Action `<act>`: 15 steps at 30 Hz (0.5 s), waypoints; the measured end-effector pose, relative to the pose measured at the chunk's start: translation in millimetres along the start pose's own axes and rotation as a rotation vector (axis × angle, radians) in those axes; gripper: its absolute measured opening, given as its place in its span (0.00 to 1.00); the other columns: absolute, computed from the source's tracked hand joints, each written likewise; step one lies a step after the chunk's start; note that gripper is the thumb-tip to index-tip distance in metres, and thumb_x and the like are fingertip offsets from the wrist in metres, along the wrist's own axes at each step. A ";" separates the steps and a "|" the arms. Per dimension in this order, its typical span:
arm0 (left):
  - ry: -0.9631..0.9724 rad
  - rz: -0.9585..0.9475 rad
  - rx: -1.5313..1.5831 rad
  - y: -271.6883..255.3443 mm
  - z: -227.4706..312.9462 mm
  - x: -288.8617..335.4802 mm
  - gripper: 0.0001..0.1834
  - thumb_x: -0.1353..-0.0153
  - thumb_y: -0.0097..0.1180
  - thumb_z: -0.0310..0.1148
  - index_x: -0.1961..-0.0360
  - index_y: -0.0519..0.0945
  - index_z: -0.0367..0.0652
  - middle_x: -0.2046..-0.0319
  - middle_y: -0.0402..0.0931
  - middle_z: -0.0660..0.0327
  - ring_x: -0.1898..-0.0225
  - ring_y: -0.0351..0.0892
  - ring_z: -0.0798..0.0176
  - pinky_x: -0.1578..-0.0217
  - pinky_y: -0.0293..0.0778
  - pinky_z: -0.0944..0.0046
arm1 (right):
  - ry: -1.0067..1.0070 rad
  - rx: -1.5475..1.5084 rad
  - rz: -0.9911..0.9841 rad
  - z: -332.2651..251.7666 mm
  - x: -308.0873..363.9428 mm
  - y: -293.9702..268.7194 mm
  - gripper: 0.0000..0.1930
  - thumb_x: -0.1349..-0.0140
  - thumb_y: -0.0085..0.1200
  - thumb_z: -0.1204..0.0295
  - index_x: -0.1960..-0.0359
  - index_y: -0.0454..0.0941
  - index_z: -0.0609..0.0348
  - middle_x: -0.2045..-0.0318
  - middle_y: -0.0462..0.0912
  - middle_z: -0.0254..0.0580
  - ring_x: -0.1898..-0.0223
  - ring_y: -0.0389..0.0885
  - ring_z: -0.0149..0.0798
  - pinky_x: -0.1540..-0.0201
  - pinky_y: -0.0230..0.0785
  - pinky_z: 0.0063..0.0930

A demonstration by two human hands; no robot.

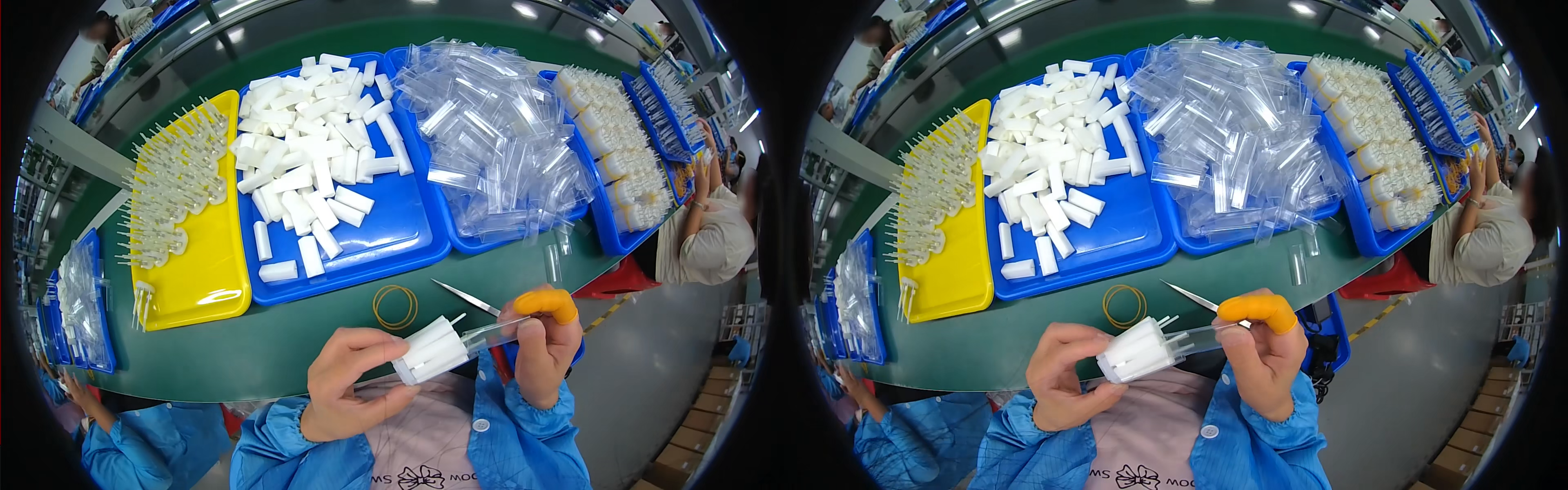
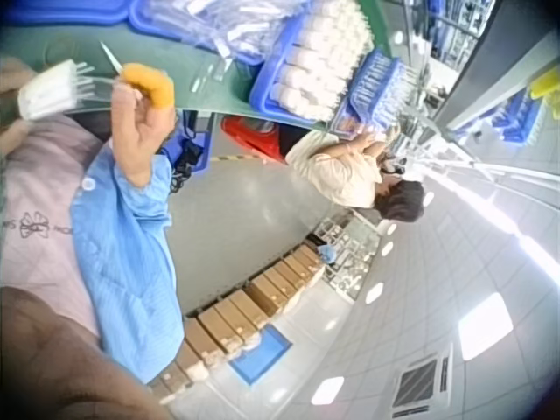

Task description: The person assembles small white cylindrical components by inserting them into clear plastic tubes and securing them with rubber bands. They use tweezers to align the components and a yellow tool to assist in the process. The assembled units are placed into a tray.

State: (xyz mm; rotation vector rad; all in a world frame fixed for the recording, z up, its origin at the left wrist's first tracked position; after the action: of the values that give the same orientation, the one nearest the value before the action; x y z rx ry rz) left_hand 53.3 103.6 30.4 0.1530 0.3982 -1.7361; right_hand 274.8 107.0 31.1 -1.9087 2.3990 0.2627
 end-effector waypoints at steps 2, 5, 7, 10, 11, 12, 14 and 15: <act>0.036 0.000 0.003 0.5 4.9 -2.9 0.24 0.62 0.71 0.24 0.58 0.81 0.36 0.60 0.75 0.53 0.61 0.77 0.61 0.62 0.74 0.67 | 0.010 -0.022 -0.043 0.0 -1.0 0.1 0.07 0.44 0.51 0.81 0.64 0.73 0.68 0.69 0.77 0.43 0.68 0.74 0.29 0.63 0.66 0.20; 0.013 -0.002 0.039 0.7 1.4 -2.5 0.24 0.62 0.70 0.24 0.58 0.81 0.37 0.60 0.75 0.54 0.62 0.77 0.62 0.62 0.74 0.68 | 0.058 -0.042 -0.094 -0.1 -2.2 1.4 0.06 0.45 0.51 0.82 0.65 0.74 0.68 0.69 0.77 0.44 0.68 0.74 0.29 0.64 0.66 0.20; -0.009 -0.008 0.064 1.8 -1.8 -2.0 0.24 0.62 0.70 0.24 0.58 0.81 0.37 0.60 0.75 0.54 0.62 0.77 0.63 0.62 0.74 0.68 | 0.052 -0.014 -0.102 -2.2 -2.8 1.5 0.06 0.45 0.52 0.81 0.65 0.74 0.68 0.69 0.78 0.44 0.68 0.74 0.29 0.64 0.66 0.20; -0.014 -0.032 0.076 4.5 -2.4 -1.7 0.25 0.62 0.70 0.24 0.57 0.81 0.37 0.60 0.74 0.54 0.63 0.76 0.63 0.62 0.74 0.68 | 0.021 0.114 -0.089 -6.2 -1.7 -0.8 0.06 0.45 0.53 0.81 0.65 0.74 0.68 0.69 0.79 0.44 0.69 0.75 0.29 0.65 0.66 0.20; -0.017 -0.045 0.076 5.6 -2.6 -1.3 0.25 0.61 0.69 0.23 0.56 0.81 0.36 0.60 0.74 0.54 0.63 0.76 0.63 0.63 0.74 0.68 | 0.015 0.101 -0.088 -6.1 -1.0 -0.9 0.06 0.45 0.53 0.81 0.65 0.74 0.68 0.69 0.79 0.44 0.69 0.75 0.29 0.65 0.66 0.20; -0.021 -0.058 0.076 6.7 -2.9 -1.3 0.26 0.61 0.69 0.23 0.55 0.80 0.36 0.60 0.73 0.55 0.63 0.76 0.64 0.63 0.74 0.68 | 0.008 0.088 -0.087 -5.8 -0.6 -0.8 0.06 0.45 0.53 0.81 0.64 0.75 0.68 0.69 0.79 0.44 0.69 0.75 0.29 0.65 0.66 0.20; -0.031 -0.135 0.006 14.0 3.3 -2.6 0.26 0.61 0.68 0.22 0.55 0.79 0.35 0.60 0.71 0.53 0.62 0.75 0.62 0.62 0.73 0.67 | 0.020 0.050 -0.084 -3.6 -0.3 -0.6 0.07 0.45 0.54 0.80 0.64 0.75 0.68 0.69 0.79 0.43 0.69 0.75 0.29 0.65 0.67 0.20; -0.036 -0.171 -0.028 17.9 6.1 -2.8 0.27 0.62 0.67 0.22 0.54 0.79 0.35 0.59 0.70 0.53 0.61 0.75 0.61 0.61 0.72 0.66 | 0.039 0.026 -0.084 -2.0 -0.8 -0.2 0.07 0.44 0.54 0.80 0.64 0.75 0.68 0.69 0.79 0.43 0.69 0.75 0.29 0.65 0.67 0.20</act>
State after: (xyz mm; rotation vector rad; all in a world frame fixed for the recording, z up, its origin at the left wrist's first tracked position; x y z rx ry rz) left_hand 72.0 101.3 33.8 0.0685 0.4188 -1.8976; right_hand 275.3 107.4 33.2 -2.0151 2.3263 0.1900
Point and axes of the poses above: each hand's wrist, its own x-axis away from the middle knuckle, its own y-axis out of the palm, z = x × y, the point moved 10 cm from there along -x, towards the middle knuckle
